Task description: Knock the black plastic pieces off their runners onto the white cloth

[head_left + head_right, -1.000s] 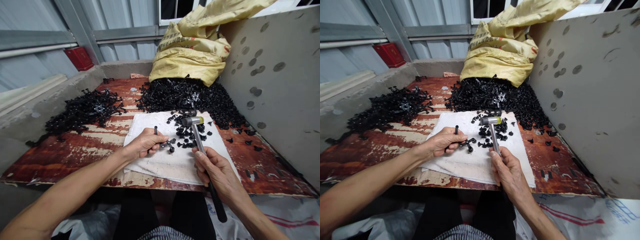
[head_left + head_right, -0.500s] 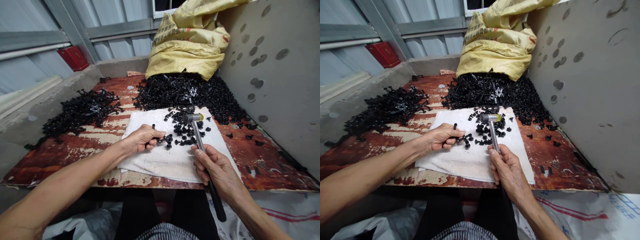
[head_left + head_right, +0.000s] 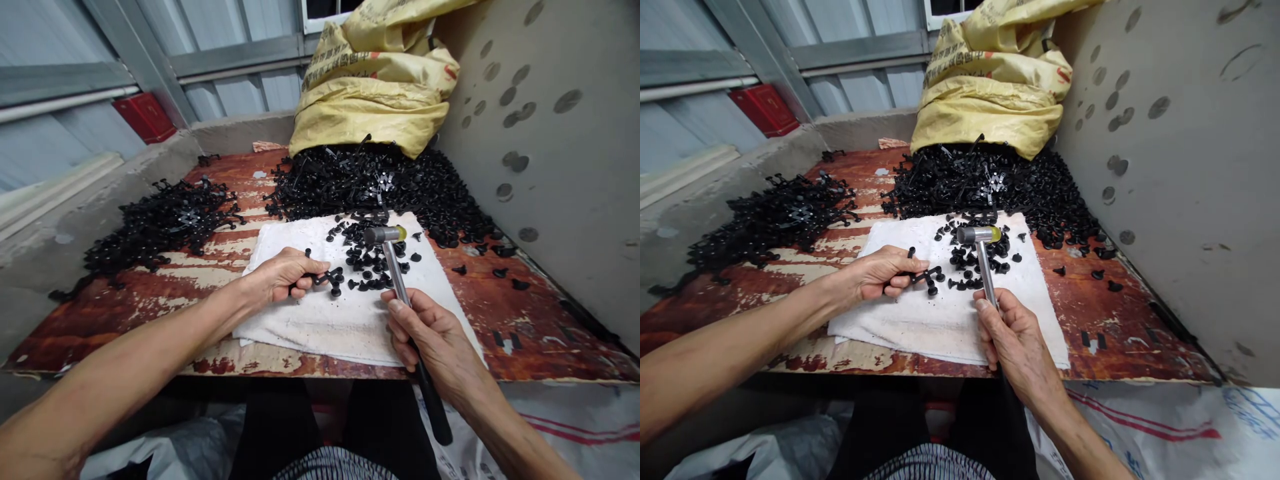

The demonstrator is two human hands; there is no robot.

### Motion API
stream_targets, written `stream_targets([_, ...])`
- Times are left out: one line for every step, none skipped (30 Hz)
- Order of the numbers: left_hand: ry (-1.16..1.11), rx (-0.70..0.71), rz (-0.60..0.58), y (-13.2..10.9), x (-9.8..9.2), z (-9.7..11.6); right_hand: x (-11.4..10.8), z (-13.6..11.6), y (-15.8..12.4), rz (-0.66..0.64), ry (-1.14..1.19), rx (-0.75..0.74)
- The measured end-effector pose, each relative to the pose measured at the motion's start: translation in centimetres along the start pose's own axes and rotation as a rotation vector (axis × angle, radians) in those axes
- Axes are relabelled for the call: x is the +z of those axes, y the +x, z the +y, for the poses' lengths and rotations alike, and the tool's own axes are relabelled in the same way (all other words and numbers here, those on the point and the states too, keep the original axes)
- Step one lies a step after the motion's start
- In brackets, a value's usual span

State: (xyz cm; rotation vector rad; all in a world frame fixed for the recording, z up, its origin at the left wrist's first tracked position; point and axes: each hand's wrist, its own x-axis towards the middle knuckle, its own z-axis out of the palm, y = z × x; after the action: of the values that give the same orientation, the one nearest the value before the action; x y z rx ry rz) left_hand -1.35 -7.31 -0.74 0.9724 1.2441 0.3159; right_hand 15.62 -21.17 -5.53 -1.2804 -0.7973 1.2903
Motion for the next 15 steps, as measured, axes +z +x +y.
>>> stream_targets([0.004,0.001,0.001,0.02,-0.01,-0.02,-0.02,0.02,-0.01,0.0,-0.001,0.0])
stream_targets([0.007,0.003,0.003,0.04,-0.01,-0.04,-0.03,0.03,-0.01,0.0,0.0,0.001])
stream_targets([0.011,0.004,0.005,0.05,0.0,-0.05,-0.03,0.05,-0.02,-0.002,0.001,0.003])
stream_targets([0.013,0.005,0.006,0.06,0.02,-0.05,-0.04,0.06,-0.03,-0.003,0.003,0.006])
stream_targets([0.014,0.005,0.007,0.07,0.05,-0.05,-0.04,0.07,-0.03,-0.005,0.004,0.008])
stream_targets([0.014,0.005,0.006,0.08,0.08,-0.04,-0.04,0.08,-0.03,-0.009,0.005,0.01])
stream_targets([0.014,0.005,0.006,0.08,0.1,-0.02,-0.05,0.09,-0.03,-0.012,0.005,0.01])
stream_targets([0.015,0.007,0.007,0.1,0.11,-0.01,-0.06,0.08,-0.03,-0.013,0.005,0.008])
stream_targets([0.015,0.01,0.009,0.11,0.11,0.0,-0.08,0.07,-0.02,-0.012,0.004,0.007])
stream_targets([0.016,0.012,0.011,0.14,0.1,0.0,-0.09,0.06,-0.03,-0.011,0.003,0.006])
stream_targets([0.018,0.012,0.014,0.17,0.07,-0.01,-0.1,0.04,-0.03,-0.011,0.002,0.005])
stream_targets([0.021,0.012,0.017,0.21,0.05,-0.03,-0.11,0.01,-0.03,-0.009,0.0,0.005])
stream_targets([0.024,0.011,0.017,0.25,0.03,-0.06,-0.11,-0.01,-0.04,-0.008,-0.003,0.006])
stream_targets([0.03,0.012,0.014,0.29,0.02,-0.11,-0.1,-0.03,-0.04,-0.009,-0.009,0.007])
stream_targets([0.038,0.014,0.011,0.31,0.02,-0.16,-0.08,-0.04,-0.03,-0.009,-0.017,0.007])
